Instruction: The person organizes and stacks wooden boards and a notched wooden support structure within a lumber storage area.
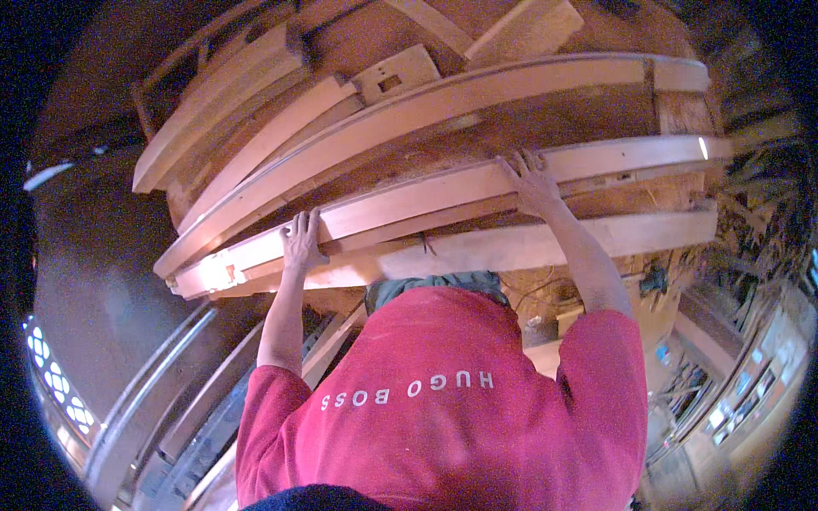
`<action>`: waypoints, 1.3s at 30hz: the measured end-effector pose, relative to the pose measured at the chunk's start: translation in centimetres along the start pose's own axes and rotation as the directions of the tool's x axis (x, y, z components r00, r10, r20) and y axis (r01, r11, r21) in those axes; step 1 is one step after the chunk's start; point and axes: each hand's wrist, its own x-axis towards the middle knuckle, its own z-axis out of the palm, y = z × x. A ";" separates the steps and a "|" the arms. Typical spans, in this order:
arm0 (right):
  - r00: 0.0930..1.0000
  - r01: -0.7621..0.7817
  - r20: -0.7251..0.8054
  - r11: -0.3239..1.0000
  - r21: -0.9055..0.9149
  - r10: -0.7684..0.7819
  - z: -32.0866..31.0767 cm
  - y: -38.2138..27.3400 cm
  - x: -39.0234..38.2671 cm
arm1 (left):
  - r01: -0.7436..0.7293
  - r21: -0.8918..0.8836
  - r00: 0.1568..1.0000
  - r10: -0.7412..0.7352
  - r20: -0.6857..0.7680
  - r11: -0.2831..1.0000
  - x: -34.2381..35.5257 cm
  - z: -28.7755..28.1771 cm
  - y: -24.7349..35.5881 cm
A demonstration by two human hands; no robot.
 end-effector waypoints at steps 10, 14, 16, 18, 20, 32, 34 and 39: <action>0.998 -0.048 -0.032 0.997 -0.060 0.046 0.9 0.6 1.0 | 0.085 -0.164 0.993 -0.097 -0.069 0.983 -1.8 0.7 1.8; 0.983 -0.128 0.137 0.991 0.042 0.121 -4.2 -1.2 0.8 | 0.099 -0.338 0.970 -0.166 -0.175 0.936 -5.2 2.6 3.8; 0.988 -0.109 0.135 0.964 0.241 0.078 -6.1 -1.0 1.8 | 0.107 -0.376 0.962 -0.191 -0.193 0.920 -6.1 3.2 5.4; 0.998 -0.062 0.053 0.913 0.403 0.044 -7.0 -1.1 3.6 | 0.091 -0.421 0.949 -0.206 -0.239 0.903 -6.8 4.2 7.0; 0.994 0.030 -0.102 0.851 0.524 0.028 -7.8 -1.3 6.8 | 0.090 -0.450 0.937 -0.229 -0.263 0.889 -7.2 4.8 8.5; 0.912 0.382 -0.263 0.885 0.266 -0.315 -20.3 -17.8 35.1 | 0.344 -0.658 0.804 -0.572 -0.163 0.670 -10.6 8.2 8.3; 0.922 0.341 -0.250 0.926 0.160 -0.296 -20.7 -21.2 37.5 | 0.408 -0.691 0.762 -0.640 -0.103 0.597 -12.2 9.4 8.1; 0.974 0.219 0.025 0.964 0.150 -0.225 -22.1 -25.6 41.6 | 0.526 -0.710 0.692 -0.721 0.037 0.468 -14.5 11.9 8.0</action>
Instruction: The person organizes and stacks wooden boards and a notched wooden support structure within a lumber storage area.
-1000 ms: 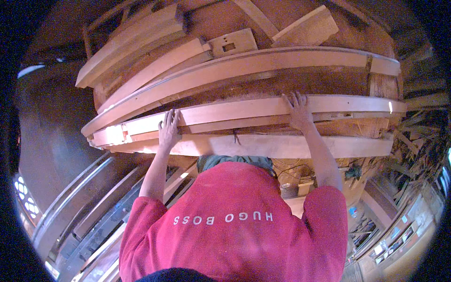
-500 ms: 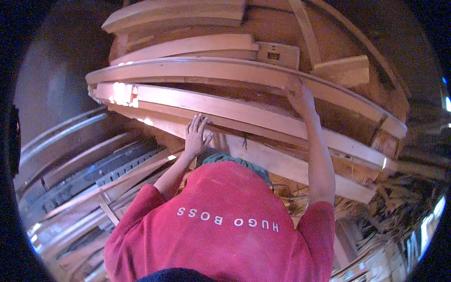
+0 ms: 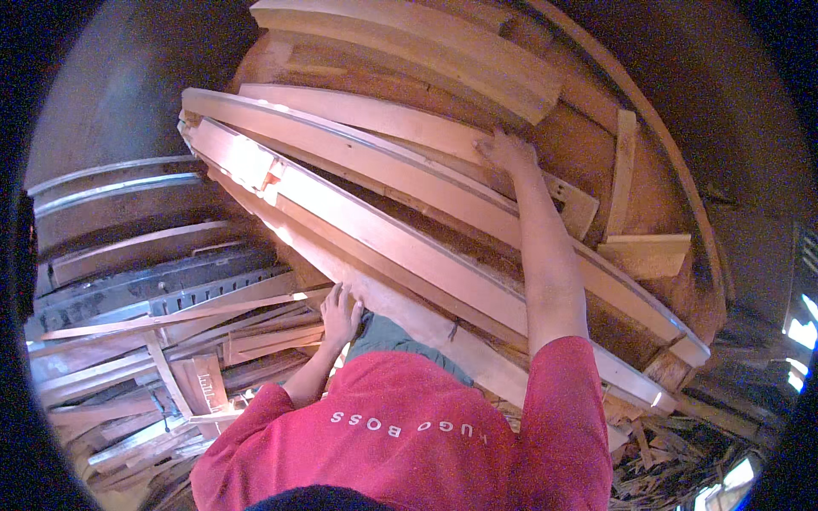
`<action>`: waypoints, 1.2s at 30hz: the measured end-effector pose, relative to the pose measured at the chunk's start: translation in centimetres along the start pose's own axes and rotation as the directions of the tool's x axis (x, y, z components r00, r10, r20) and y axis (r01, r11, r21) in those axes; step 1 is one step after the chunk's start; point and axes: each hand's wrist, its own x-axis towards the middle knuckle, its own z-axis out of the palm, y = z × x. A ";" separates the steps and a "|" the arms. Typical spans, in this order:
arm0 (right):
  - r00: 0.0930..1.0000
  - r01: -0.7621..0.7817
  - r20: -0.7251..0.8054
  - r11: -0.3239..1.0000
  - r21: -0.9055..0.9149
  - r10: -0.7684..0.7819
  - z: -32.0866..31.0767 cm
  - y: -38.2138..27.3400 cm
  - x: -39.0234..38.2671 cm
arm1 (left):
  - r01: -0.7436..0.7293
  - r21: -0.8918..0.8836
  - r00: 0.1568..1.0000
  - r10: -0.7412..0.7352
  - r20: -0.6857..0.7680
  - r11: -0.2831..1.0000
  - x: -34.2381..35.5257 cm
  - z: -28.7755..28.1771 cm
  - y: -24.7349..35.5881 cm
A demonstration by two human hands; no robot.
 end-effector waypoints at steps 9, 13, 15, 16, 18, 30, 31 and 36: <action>0.992 -0.036 0.125 0.996 0.076 0.026 -1.2 0.7 1.7 | 0.054 -0.104 0.996 -0.061 -0.066 0.993 3.2 -0.1 0.4; 0.989 -0.005 0.147 0.995 0.100 -0.010 -2.2 1.1 1.3 | 0.040 -0.170 0.991 -0.061 -0.121 0.985 5.7 -1.3 1.4; 0.987 0.025 0.156 0.997 0.068 -0.036 -3.5 0.4 0.2 | 0.029 -0.164 0.988 -0.054 -0.147 0.986 6.3 -1.5 1.6; 0.988 0.041 0.145 0.999 0.023 -0.044 -4.4 -0.4 -0.7 | 0.025 -0.169 0.984 -0.054 -0.169 0.985 6.5 -1.6 1.7; 0.994 0.070 0.084 0.996 -0.056 -0.066 -6.0 -1.6 -2.6 | 0.010 -0.180 0.976 -0.049 -0.214 0.984 7.3 -1.8 1.9; 0.849 0.028 -0.462 0.895 -0.446 -0.257 -17.3 -5.9 -25.7 | -0.368 -0.071 0.688 0.220 -0.691 0.927 25.1 -13.6 4.1; 0.853 0.001 -0.463 0.888 -0.460 -0.240 -17.1 -5.5 -28.2 | -0.303 -0.388 0.789 0.001 -0.614 0.871 26.2 -14.7 5.3; 0.853 -0.109 -0.490 0.857 -0.503 -0.179 -13.7 -2.6 -38.6 | 0.324 -0.939 0.921 -0.187 0.341 -0.118 30.5 -15.4 12.8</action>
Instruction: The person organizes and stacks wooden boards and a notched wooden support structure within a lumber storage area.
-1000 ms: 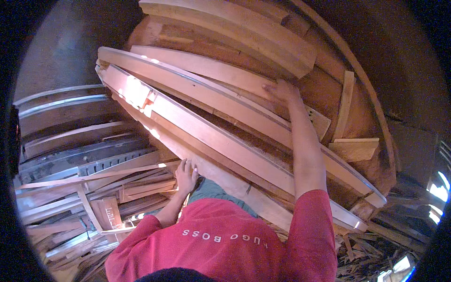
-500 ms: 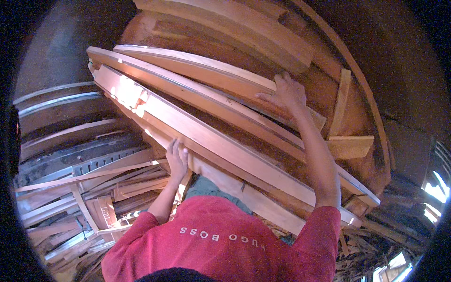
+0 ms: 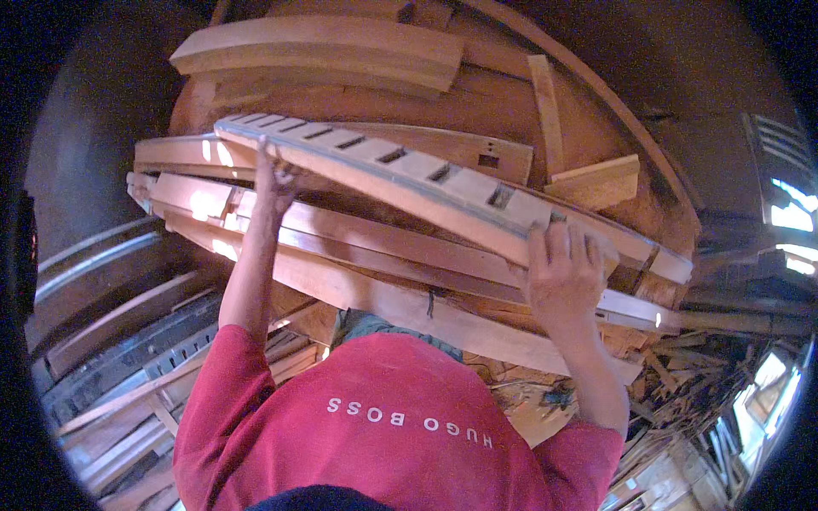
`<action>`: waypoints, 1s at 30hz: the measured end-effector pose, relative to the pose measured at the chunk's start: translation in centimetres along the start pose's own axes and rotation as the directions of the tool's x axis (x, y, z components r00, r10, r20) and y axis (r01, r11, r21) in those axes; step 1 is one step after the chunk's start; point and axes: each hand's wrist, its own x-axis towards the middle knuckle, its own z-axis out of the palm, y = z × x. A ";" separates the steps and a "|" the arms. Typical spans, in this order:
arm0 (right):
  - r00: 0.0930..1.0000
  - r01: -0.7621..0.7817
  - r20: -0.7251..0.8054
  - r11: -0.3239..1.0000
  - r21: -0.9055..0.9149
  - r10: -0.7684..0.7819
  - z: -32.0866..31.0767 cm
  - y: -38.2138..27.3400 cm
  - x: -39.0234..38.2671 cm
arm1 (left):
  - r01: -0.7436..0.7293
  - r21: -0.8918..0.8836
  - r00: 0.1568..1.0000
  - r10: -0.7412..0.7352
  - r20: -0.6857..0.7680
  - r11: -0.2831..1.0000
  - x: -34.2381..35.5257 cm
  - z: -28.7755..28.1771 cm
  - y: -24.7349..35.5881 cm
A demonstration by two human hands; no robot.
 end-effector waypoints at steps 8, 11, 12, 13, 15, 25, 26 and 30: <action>0.958 -0.277 -0.048 0.957 0.086 0.282 5.1 -1.8 -17.1 | 0.205 -0.185 0.966 -0.168 0.197 0.961 -5.7 3.2 -9.6; 0.901 -0.404 -0.117 0.907 0.117 0.417 8.0 -2.7 -23.8 | 0.206 -0.278 0.968 -0.154 0.198 0.938 -11.1 1.4 -13.0; 0.869 -0.461 -0.132 0.877 0.135 0.477 8.9 -3.6 -26.2 | 0.174 -0.276 0.969 -0.115 0.217 0.945 -13.7 1.3 -13.5; 0.844 -0.517 -0.078 0.843 0.150 0.531 9.8 -4.6 -28.1 | 0.182 -0.307 0.970 -0.119 0.214 0.934 -16.6 1.7 -13.7; 0.777 -0.624 0.033 0.763 0.167 0.628 11.9 -5.8 -31.6 | 0.095 -0.306 0.987 -0.050 0.152 0.947 -19.4 -0.4 -14.7; 0.806 -0.417 -0.018 0.590 0.691 0.591 17.7 -13.3 -34.4 | -0.374 -0.161 0.825 0.407 0.392 0.913 -32.9 -1.9 -3.3; 0.812 -0.383 -0.018 0.557 0.737 0.583 17.8 -13.5 -34.8 | -0.398 -0.127 0.813 0.413 0.411 0.909 -33.4 -1.9 -1.8; 0.658 -0.406 0.026 0.326 0.854 0.753 17.9 -13.4 -36.4 | -0.531 0.024 0.741 0.451 0.497 0.847 -38.9 0.0 4.0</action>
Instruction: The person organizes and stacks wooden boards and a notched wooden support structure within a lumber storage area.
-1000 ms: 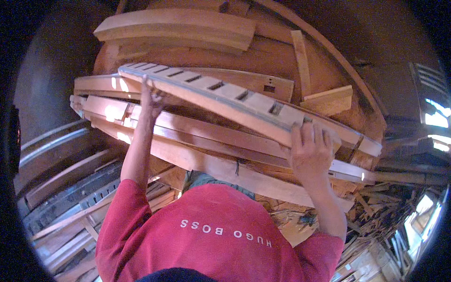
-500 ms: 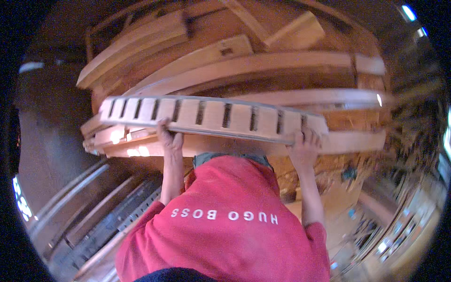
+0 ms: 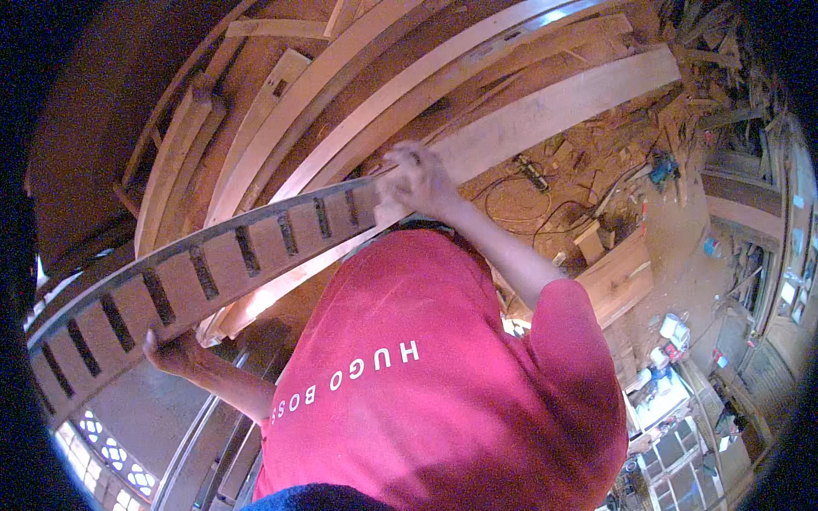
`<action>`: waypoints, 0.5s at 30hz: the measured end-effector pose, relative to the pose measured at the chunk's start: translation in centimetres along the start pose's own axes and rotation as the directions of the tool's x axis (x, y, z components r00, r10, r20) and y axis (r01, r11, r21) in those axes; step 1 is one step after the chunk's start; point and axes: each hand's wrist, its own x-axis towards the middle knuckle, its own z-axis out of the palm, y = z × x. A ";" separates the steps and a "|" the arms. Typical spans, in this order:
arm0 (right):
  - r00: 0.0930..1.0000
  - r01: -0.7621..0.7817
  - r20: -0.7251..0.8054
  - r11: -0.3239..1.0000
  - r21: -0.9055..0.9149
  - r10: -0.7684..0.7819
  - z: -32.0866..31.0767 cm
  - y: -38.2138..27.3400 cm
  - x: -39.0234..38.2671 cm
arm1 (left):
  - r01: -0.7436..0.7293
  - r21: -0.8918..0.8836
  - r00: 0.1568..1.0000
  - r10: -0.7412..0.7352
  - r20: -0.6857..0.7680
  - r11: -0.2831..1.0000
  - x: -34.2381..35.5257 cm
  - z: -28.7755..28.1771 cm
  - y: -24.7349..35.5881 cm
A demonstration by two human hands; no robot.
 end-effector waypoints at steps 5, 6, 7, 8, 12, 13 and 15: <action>0.940 -0.213 -0.194 0.926 0.312 0.282 -3.8 3.3 1.2 | -0.082 0.329 0.980 0.015 0.200 0.941 1.6 4.3 3.2; 0.915 -0.237 -0.229 0.903 0.359 0.331 -4.8 3.5 1.3 | -0.129 0.398 0.964 0.022 0.264 0.908 1.3 6.3 3.0; 0.896 -0.236 -0.275 0.899 0.368 0.348 -5.3 4.0 1.0 | -0.169 0.440 0.941 0.012 0.337 0.882 0.0 9.9 0.7; 0.876 -0.229 -0.314 0.888 0.398 0.367 -5.9 4.5 0.9 | -0.191 0.482 0.908 -0.033 0.419 0.855 -0.4 11.8 -0.5; 0.814 -0.235 -0.368 0.834 0.499 0.449 -7.6 5.9 -1.1 | -0.201 0.703 0.748 -0.357 0.559 0.682 -1.2 16.8 -5.9; 0.796 -0.261 -0.325 0.775 0.576 0.510 -8.1 5.6 -1.4 | -0.183 0.769 0.718 -0.452 0.530 0.612 -1.1 16.5 -7.9; 0.759 -0.308 -0.222 0.638 0.706 0.612 -9.0 4.2 -2.6 | -0.160 0.765 0.574 -0.572 0.586 0.624 -1.9 16.7 -11.9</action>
